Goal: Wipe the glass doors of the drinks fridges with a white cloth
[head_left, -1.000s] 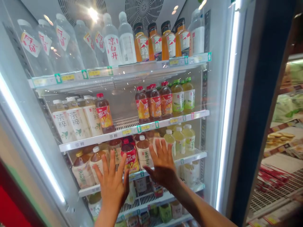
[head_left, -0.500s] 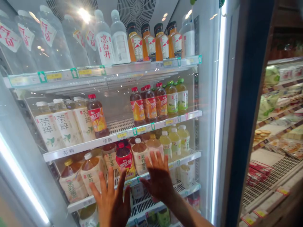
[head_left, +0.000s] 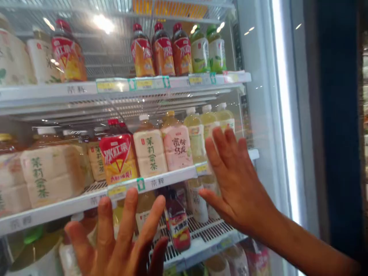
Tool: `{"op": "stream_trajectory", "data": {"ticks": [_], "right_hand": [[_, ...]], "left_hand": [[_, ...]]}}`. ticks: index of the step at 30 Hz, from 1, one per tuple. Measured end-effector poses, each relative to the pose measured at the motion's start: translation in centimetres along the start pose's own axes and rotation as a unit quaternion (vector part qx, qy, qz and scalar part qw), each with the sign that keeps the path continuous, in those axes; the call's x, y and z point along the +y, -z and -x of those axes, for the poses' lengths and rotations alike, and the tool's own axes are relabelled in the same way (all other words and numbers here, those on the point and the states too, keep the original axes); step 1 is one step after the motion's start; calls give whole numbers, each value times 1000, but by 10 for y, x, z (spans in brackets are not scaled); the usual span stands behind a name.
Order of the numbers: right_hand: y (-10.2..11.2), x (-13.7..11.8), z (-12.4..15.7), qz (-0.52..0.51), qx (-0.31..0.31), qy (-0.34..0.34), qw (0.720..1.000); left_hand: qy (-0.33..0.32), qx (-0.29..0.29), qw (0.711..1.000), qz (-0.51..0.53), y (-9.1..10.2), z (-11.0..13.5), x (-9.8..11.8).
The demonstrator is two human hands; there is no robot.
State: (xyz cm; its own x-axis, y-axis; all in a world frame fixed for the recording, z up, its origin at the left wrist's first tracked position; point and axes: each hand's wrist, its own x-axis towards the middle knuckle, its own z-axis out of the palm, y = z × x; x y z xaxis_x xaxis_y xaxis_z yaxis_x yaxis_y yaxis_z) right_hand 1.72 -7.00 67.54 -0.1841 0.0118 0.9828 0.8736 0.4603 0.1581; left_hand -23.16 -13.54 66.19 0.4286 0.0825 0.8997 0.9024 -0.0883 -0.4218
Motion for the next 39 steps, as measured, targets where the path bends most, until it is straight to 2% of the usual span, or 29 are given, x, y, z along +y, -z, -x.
{"op": "stream_trajectory", "data": {"ticks": [2,6,8,9,11,14,16,17,19,22,24,25,27,30,32,33,35,37,39], "right_hand": [[0,-6,22,-5,-7,20,1000],[-15,-33,133,1,-20,92,996],[-18,-30,172,2,-30,144,989],[-17,-23,178,1,-35,164,986],[-9,2,159,-3,-37,163,986],[4,39,99,11,-5,54,998],[7,45,80,21,9,-8,1000],[5,41,83,22,8,-20,1000],[-1,23,117,15,-14,-5,1000],[-7,-5,191,-3,-80,78,994],[-4,-10,219,-11,-114,128,985],[-1,-7,220,-11,-121,141,983],[6,4,201,-1,-115,136,984],[15,15,155,34,-76,67,994],[12,8,148,54,-48,20,997],[8,1,158,59,-41,12,997],[-3,-16,198,58,-41,36,997],[-10,-30,249,47,-57,90,993],[-12,-34,282,32,-75,140,987]], "left_hand": [[-25,13,1000,-9,-3,16,16],[-35,3,999,5,-5,57,50],[-41,-12,999,22,-5,77,64],[-45,-19,998,30,-5,85,70],[-53,-36,997,40,-4,93,78],[-68,-52,995,50,-9,90,85],[-73,-50,995,50,-15,85,89],[-70,-52,995,47,-19,84,90],[-52,-67,996,40,-24,84,93],[-2,-111,993,39,-24,94,98],[17,-130,990,43,-21,107,102],[20,-134,990,46,-19,115,103],[20,-133,990,48,-17,134,106],[26,-120,991,45,-19,161,109],[32,-106,993,42,-24,174,110],[33,-99,994,42,-26,178,111],[32,-89,995,43,-30,183,111],[29,-83,995,43,-32,184,111],[27,-77,996,41,-33,183,111]]}}
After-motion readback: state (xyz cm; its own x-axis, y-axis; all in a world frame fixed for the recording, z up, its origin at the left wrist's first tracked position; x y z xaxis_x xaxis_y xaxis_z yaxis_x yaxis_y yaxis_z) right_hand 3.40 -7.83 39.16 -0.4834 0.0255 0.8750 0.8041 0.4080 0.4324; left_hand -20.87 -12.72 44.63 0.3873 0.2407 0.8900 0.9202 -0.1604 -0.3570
